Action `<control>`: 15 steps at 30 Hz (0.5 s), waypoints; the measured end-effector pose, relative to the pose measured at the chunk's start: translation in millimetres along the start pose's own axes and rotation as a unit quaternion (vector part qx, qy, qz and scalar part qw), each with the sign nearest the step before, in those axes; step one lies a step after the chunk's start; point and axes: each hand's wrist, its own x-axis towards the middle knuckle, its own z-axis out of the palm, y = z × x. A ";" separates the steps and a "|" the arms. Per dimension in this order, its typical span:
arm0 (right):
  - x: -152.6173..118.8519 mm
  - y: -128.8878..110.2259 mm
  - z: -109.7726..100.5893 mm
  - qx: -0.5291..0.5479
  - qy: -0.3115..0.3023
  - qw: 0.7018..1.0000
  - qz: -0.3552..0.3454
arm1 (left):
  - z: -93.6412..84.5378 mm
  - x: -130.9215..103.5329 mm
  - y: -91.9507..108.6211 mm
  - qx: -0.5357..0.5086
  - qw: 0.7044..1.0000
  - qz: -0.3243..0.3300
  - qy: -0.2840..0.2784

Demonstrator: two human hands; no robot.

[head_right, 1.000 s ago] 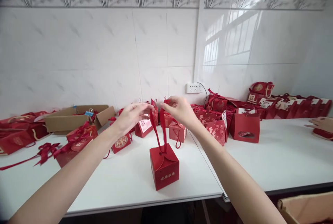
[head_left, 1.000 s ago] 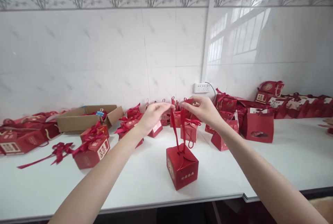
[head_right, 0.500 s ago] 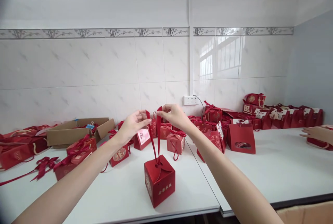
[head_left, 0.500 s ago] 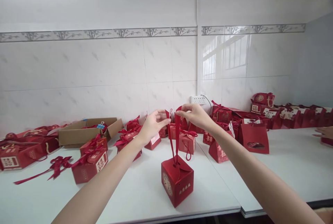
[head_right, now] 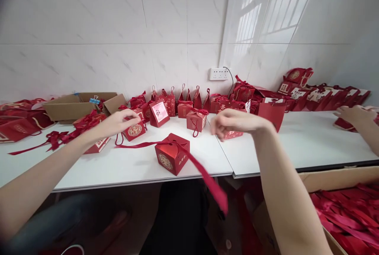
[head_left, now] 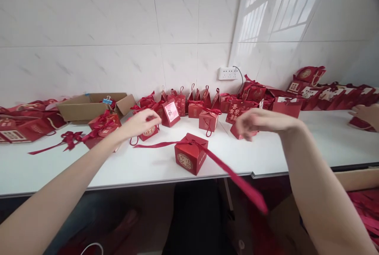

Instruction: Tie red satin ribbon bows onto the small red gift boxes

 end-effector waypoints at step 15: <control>51.1 34.1 100.3 0.011 0.101 0.993 0.059 | 85.8 -41.1 11.5 -0.270 0.901 -0.065 -0.333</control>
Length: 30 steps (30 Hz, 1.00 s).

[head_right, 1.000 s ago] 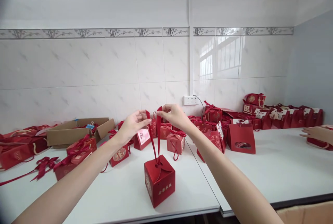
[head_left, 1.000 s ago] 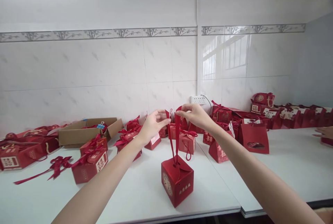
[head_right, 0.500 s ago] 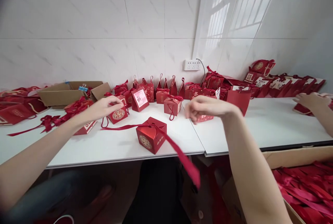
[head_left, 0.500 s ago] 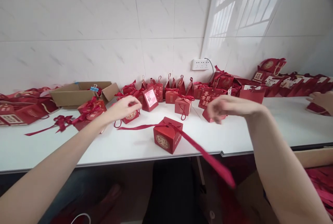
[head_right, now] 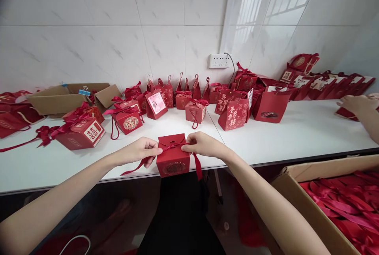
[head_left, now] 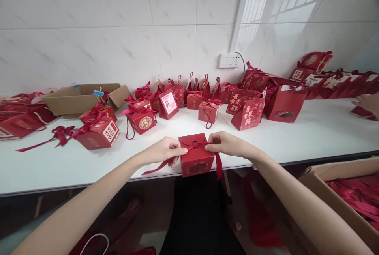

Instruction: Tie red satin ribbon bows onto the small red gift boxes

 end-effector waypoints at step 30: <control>10.2 15.3 11.0 0.282 -0.053 0.958 0.000 | -3.0 -1.7 1.7 0.115 0.990 0.033 0.068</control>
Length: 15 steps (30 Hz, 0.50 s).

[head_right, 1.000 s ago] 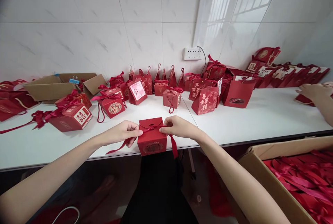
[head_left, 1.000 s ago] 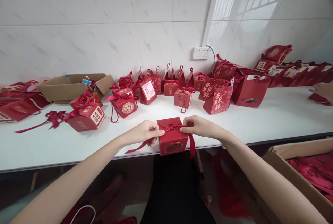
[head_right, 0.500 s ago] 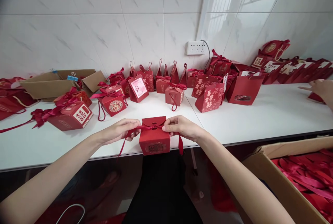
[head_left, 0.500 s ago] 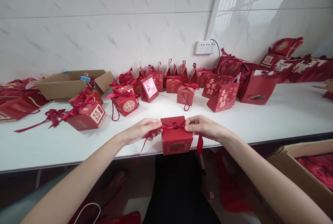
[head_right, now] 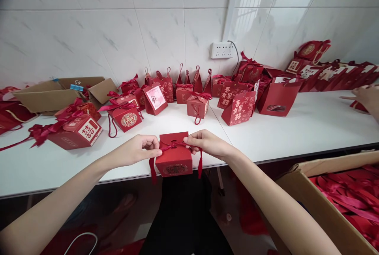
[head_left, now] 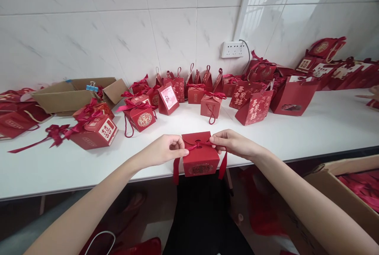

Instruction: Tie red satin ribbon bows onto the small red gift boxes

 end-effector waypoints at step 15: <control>-21.3 -15.1 12.7 -0.377 0.153 0.903 -0.139 | -12.3 -3.7 7.0 -0.016 1.000 -0.012 -0.013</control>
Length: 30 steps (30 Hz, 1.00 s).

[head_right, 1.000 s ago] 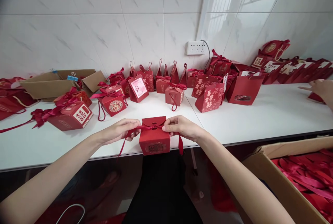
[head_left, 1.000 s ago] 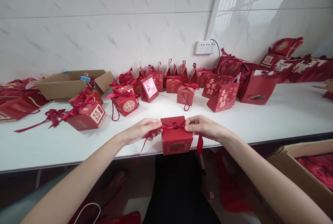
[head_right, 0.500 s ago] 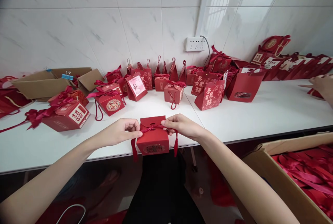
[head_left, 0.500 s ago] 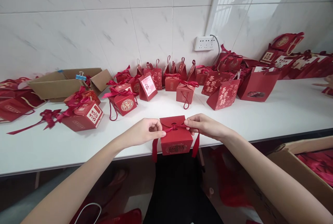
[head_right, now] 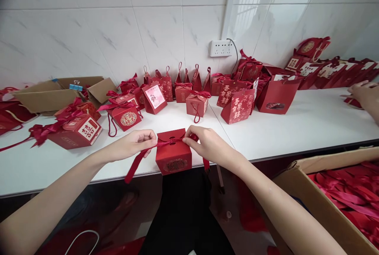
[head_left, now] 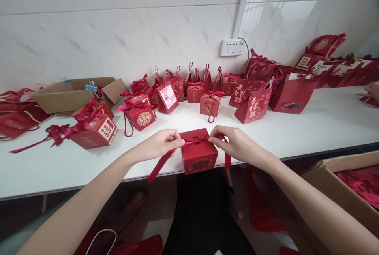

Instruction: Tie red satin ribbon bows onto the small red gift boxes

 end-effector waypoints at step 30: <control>6.2 43.3 17.2 0.448 -0.203 0.860 0.139 | 15.8 9.1 -45.3 -0.251 0.966 0.049 -0.023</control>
